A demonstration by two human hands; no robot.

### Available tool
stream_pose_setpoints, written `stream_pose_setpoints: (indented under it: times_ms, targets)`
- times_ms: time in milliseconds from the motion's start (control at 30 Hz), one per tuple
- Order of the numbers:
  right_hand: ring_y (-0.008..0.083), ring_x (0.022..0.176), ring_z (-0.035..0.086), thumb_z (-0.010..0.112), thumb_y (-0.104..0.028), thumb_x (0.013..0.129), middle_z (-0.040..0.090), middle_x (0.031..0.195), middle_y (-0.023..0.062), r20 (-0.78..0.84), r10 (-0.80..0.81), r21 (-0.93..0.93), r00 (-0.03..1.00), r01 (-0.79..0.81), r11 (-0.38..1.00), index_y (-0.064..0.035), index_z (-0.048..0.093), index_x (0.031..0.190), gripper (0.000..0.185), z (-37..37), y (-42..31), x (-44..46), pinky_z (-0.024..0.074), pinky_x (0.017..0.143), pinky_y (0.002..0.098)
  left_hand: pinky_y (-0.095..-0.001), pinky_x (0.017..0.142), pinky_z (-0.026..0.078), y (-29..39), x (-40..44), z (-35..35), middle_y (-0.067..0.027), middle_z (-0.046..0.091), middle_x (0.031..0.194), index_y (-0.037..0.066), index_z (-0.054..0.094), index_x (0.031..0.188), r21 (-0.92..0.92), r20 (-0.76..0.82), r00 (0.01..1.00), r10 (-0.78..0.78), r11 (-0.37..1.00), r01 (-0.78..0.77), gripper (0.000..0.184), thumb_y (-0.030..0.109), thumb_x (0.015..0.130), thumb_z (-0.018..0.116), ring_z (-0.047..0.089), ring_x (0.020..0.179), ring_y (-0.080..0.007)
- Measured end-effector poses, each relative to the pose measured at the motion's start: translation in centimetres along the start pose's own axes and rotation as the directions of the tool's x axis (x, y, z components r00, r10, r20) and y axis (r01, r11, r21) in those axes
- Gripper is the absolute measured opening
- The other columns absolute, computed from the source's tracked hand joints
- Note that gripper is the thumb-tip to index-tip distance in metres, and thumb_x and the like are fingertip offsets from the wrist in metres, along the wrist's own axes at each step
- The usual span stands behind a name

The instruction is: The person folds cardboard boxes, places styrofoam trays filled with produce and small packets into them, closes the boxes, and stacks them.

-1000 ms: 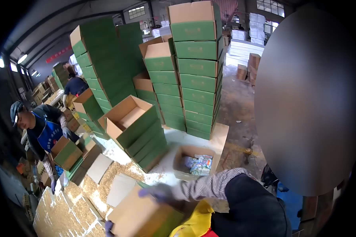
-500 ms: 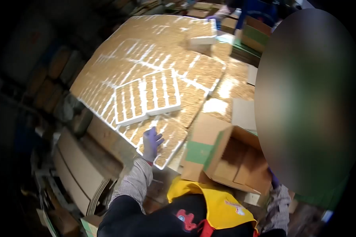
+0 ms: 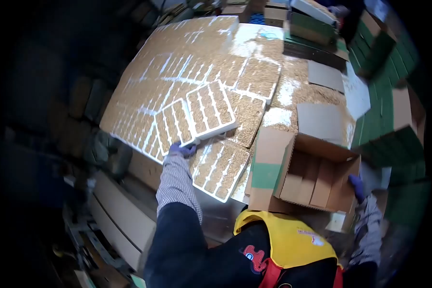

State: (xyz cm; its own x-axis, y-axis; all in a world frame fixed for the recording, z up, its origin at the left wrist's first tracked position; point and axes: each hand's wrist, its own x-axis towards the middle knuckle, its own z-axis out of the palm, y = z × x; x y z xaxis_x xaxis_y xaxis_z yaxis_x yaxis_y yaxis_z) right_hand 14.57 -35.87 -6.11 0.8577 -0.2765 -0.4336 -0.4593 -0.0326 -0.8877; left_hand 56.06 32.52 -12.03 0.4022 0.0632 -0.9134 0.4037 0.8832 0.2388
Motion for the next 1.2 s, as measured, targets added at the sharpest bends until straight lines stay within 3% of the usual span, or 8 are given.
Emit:
stream_pose_setpoints:
  times_ms: [367, 467, 567, 633, 767, 933, 1100, 1200]
  targets:
    - [0.0305, 0.14, 0.025, 0.058, -0.034, 0.087, 0.029, 0.149, 0.0224, -0.218, -0.496, -0.345, 0.841, 0.409, 0.845, 0.0018, 0.027, 0.145, 0.075, 4.0, -5.1, 0.7, 0.0169, 0.116, 0.037, -0.0662, 0.104, 0.029, 2.7, -17.4, -12.6, -0.0214, 0.033, 0.146, 0.0, 0.03, 0.143, 0.481, 0.622, 0.783, -0.017, 0.798, -0.365, 0.065, 0.03, 0.086, 0.038, 0.033, 0.132, -0.0429]
    - [0.0337, 0.141, 0.022, 0.046, -0.05, 0.092, 0.024, 0.151, 0.0245, -0.151, -0.308, -0.702, 0.939, 0.118, 0.703, 0.0005, 0.022, 0.147, 0.078, 4.3, -9.6, -0.8, 0.0142, 0.116, 0.0369, -0.0558, 0.107, 0.034, -0.6, -26.5, -8.6, -0.0189, 0.036, 0.145, 0.0, 0.032, 0.143, 0.507, 0.682, 0.731, -0.03, 0.74, -0.443, 0.061, 0.03, 0.089, 0.036, 0.038, 0.132, -0.0367]
    - [0.0314, 0.14, 0.026, 0.041, -0.045, 0.097, 0.03, 0.148, 0.0237, -0.143, -0.302, -0.27, 0.942, 0.256, 0.928, -0.0014, 0.016, 0.148, 0.072, 5.1, -8.8, 0.9, 0.018, 0.115, 0.0341, -0.0478, 0.102, 0.043, -6.5, -33.2, -2.0, -0.0165, 0.052, 0.133, -0.003, 0.038, 0.137, 0.699, 0.659, 0.728, -0.19, 0.512, -0.499, 0.05, 0.021, 0.094, 0.041, 0.054, 0.119, -0.0316]
    - [0.0296, 0.138, 0.031, 0.04, -0.042, 0.099, 0.034, 0.146, 0.0232, -0.108, -0.272, -0.169, 0.956, 0.252, 0.953, -0.0009, 0.015, 0.148, 0.068, 5.3, -10.9, 0.5, 0.0218, 0.114, 0.0328, -0.0347, 0.077, 0.049, -10.7, -35.5, 1.5, -0.0021, 0.06, 0.083, 0.01, 0.057, 0.085, 0.744, 0.651, 0.74, -0.168, 0.333, -0.579, 0.021, 0.02, 0.095, 0.042, 0.06, 0.081, -0.0173]
    - [0.0291, 0.143, 0.018, 0.029, -0.047, 0.101, 0.024, 0.151, 0.022, -0.154, -0.347, -0.344, 0.925, 0.279, 0.897, -0.0032, 0.014, 0.149, 0.067, 4.8, -7.5, 3.7, 0.0165, 0.115, 0.031, -0.0319, 0.068, 0.047, -19.7, -34.5, 8.9, -0.0002, 0.047, 0.069, 0.012, 0.048, 0.074, 0.854, 0.463, 0.796, -0.389, -0.045, -0.519, 0.021, 0.024, 0.09, 0.046, 0.053, 0.071, -0.0147]
    - [0.0275, 0.123, 0.046, 0.033, -0.032, 0.102, 0.051, 0.129, 0.0154, -0.258, -0.608, 0.298, 0.751, 0.66, 0.69, -0.0024, 0.027, 0.145, 0.053, 5.2, 0.0, 8.6, 0.0289, 0.11, 0.0301, -0.0303, 0.054, 0.049, -33.6, -37.6, 10.9, -0.0044, 0.054, 0.072, 0.005, 0.055, 0.082, 0.742, 0.238, 0.834, -0.499, -0.461, -0.487, 0.021, 0.024, 0.088, 0.048, 0.056, 0.06, -0.0139]
    - [0.0317, 0.105, 0.059, 0.036, -0.042, 0.1, 0.059, 0.115, 0.0258, -0.201, -0.253, 0.025, 0.946, 0.264, 0.964, -0.016, 0.024, 0.149, 0.057, 3.9, -4.3, 2.2, 0.0433, 0.096, 0.035, -0.0357, 0.065, 0.055, -35.5, -29.9, 7.4, -0.0213, 0.065, 0.086, -0.009, 0.055, 0.091, 0.21, 0.585, 0.601, -0.544, -0.615, -0.76, 0.032, 0.022, 0.082, 0.057, 0.068, 0.073, -0.029]
    - [0.0326, 0.082, 0.065, 0.036, -0.04, 0.1, 0.064, 0.096, 0.0254, -0.194, -0.273, -0.252, 0.942, 0.221, 0.942, -0.0137, 0.021, 0.149, 0.058, 4.8, -8.8, -1.6, 0.0507, 0.076, 0.0378, -0.0444, 0.079, 0.052, -36.7, -28.3, 5.1, -0.0305, 0.063, 0.087, -0.013, 0.043, 0.103, 0.094, 0.683, 0.7, -0.208, -0.925, -0.367, 0.053, 0.031, 0.08, 0.06, 0.065, 0.088, -0.0412]
